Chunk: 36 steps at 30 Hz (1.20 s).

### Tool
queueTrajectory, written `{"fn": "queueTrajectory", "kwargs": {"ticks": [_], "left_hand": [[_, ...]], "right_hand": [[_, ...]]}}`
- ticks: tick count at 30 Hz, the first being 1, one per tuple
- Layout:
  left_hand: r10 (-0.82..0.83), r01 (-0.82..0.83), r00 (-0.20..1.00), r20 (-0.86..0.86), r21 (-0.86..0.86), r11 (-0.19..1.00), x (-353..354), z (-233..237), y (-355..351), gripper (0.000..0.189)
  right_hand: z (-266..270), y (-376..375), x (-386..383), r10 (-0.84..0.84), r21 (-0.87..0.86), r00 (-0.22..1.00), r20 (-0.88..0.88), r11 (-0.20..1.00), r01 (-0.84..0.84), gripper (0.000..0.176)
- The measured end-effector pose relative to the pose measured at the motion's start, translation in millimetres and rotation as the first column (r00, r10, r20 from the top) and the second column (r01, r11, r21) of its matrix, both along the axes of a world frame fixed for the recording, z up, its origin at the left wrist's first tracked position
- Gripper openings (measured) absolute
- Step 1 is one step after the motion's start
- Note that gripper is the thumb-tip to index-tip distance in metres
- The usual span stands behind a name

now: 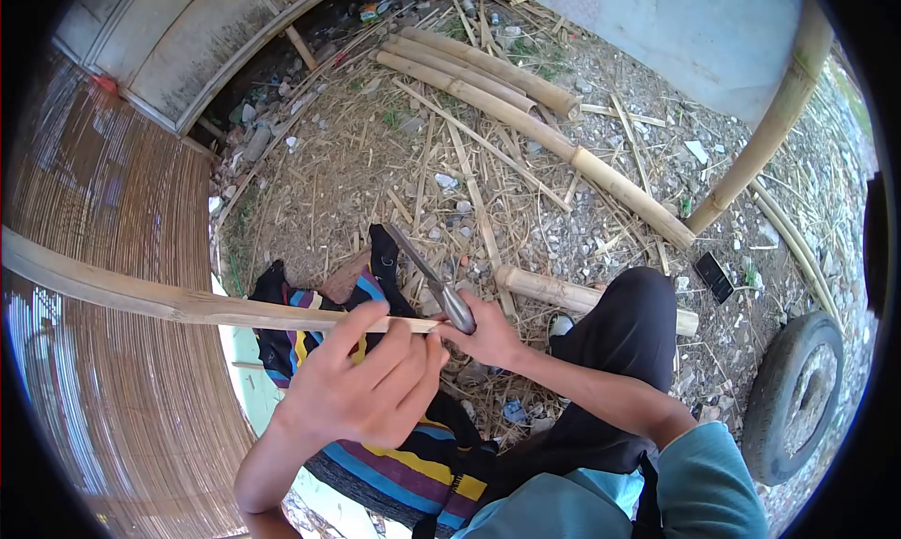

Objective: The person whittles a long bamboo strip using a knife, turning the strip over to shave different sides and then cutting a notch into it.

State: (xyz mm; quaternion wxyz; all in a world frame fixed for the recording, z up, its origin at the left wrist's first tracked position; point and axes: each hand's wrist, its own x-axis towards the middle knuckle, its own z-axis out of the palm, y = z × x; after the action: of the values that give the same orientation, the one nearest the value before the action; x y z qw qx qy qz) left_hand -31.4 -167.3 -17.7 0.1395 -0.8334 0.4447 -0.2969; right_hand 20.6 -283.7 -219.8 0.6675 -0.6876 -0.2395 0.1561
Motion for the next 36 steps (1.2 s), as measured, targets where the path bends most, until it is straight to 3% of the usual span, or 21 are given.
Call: {"fn": "queueTrajectory", "kwargs": {"ticks": [1,2,3,4,5,6,7,8,9,11,12,14,15,16,18,21,23,28,32,34,36], "left_hand": [[0.041,-0.035,0.994,0.097,-0.060,0.998,-15,8,3,0.009],[0.232,-0.221,0.954,0.188,-0.076,0.972,-42,17,10,0.022],[0.308,-0.283,0.869,0.388,-0.121,0.951,-58,10,40,0.035],[0.189,0.027,0.829,0.526,-0.375,0.927,-39,16,54,0.035],[0.343,0.076,0.791,0.507,-0.637,0.767,-37,10,63,0.037],[0.337,0.079,0.792,0.509,-0.633,0.770,-31,12,60,0.037],[0.327,0.092,0.909,0.260,-0.888,0.450,-20,15,54,0.041],[0.203,0.014,0.979,0.026,-0.998,0.063,-11,17,48,0.045],[0.205,0.018,0.978,0.031,-0.998,0.065,-3,16,44,0.045],[-0.147,-0.160,0.977,-0.154,-0.986,-0.035,9,8,41,0.049],[-0.145,-0.155,0.978,-0.148,-0.987,-0.034,12,1,45,0.049],[-0.341,-0.182,0.921,-0.191,-0.982,0.059,18,-10,53,0.043],[-0.353,-0.184,0.922,-0.157,-0.982,-0.044,19,-10,41,0.032],[-0.351,-0.182,0.924,-0.156,-0.982,-0.043,20,-11,37,0.032],[-0.409,-0.168,0.909,-0.081,-0.969,-0.180,23,-12,33,0.026],[-0.317,-0.135,0.947,-0.053,-0.961,-0.243,26,-12,36,0.025],[-0.266,-0.113,0.963,-0.039,-0.956,-0.271,28,-12,40,0.025],[-0.070,-0.062,0.997,-0.037,-0.913,-0.404,26,-17,67,0.028],[-0.006,-0.016,1.000,-0.015,-0.902,-0.431,18,-21,80,0.029],[0.031,0.024,0.999,0.012,-0.903,-0.428,13,-24,82,0.030],[0.032,0.039,0.999,0.028,-0.901,-0.431,7,-25,85,0.030]], "right_hand": [[0,-1,0,-0.001,0.003,1.000,-0.020,1.000,0.001,0.035],[0,-1,0,0.000,0.006,0.999,-0.041,1.000,0.000,0.035],[-4,0,1,-0.004,0.027,0.999,-0.040,1.000,0.005,0.033],[-5,0,3,-0.007,0.033,0.999,-0.040,0.999,0.009,0.033],[-5,0,4,-0.022,0.027,0.998,-0.055,0.999,0.023,0.032],[-5,1,4,-0.036,0.021,0.997,-0.069,0.999,0.038,0.031],[-11,4,5,-0.053,0.030,0.997,-0.064,0.998,0.055,0.032],[-14,6,5,-0.052,0.034,0.997,-0.060,0.998,0.054,0.032],[-15,7,6,-0.060,0.047,0.995,-0.084,0.997,0.064,0.032],[-21,12,6,-0.075,0.046,0.990,-0.119,0.996,0.081,0.033],[-19,12,5,-0.073,0.049,0.991,-0.114,0.996,0.079,0.033],[-14,12,5,-0.090,0.022,0.995,-0.050,0.996,0.091,0.034],[-14,13,4,-0.087,0.025,0.995,-0.046,0.996,0.088,0.034],[-15,14,2,-0.087,0.032,0.996,-0.025,0.996,0.088,0.034],[-15,14,2,-0.084,0.041,0.996,-0.005,0.996,0.084,0.034],[-12,11,2,-0.093,-0.018,0.996,-0.006,0.996,0.093,0.034],[-13,9,6,-0.110,-0.181,0.994,-0.017,0.978,0.105,0.035],[-13,2,8,-0.027,-0.028,0.950,-0.310,0.999,0.019,0.035],[-23,0,6,0.032,-0.069,0.871,-0.491,0.995,-0.076,0.038],[-28,-1,3,0.103,0.057,0.787,-0.608,0.995,-0.086,0.037],[-27,0,0,0.103,0.028,0.749,-0.654,0.993,-0.112,0.036]]}}
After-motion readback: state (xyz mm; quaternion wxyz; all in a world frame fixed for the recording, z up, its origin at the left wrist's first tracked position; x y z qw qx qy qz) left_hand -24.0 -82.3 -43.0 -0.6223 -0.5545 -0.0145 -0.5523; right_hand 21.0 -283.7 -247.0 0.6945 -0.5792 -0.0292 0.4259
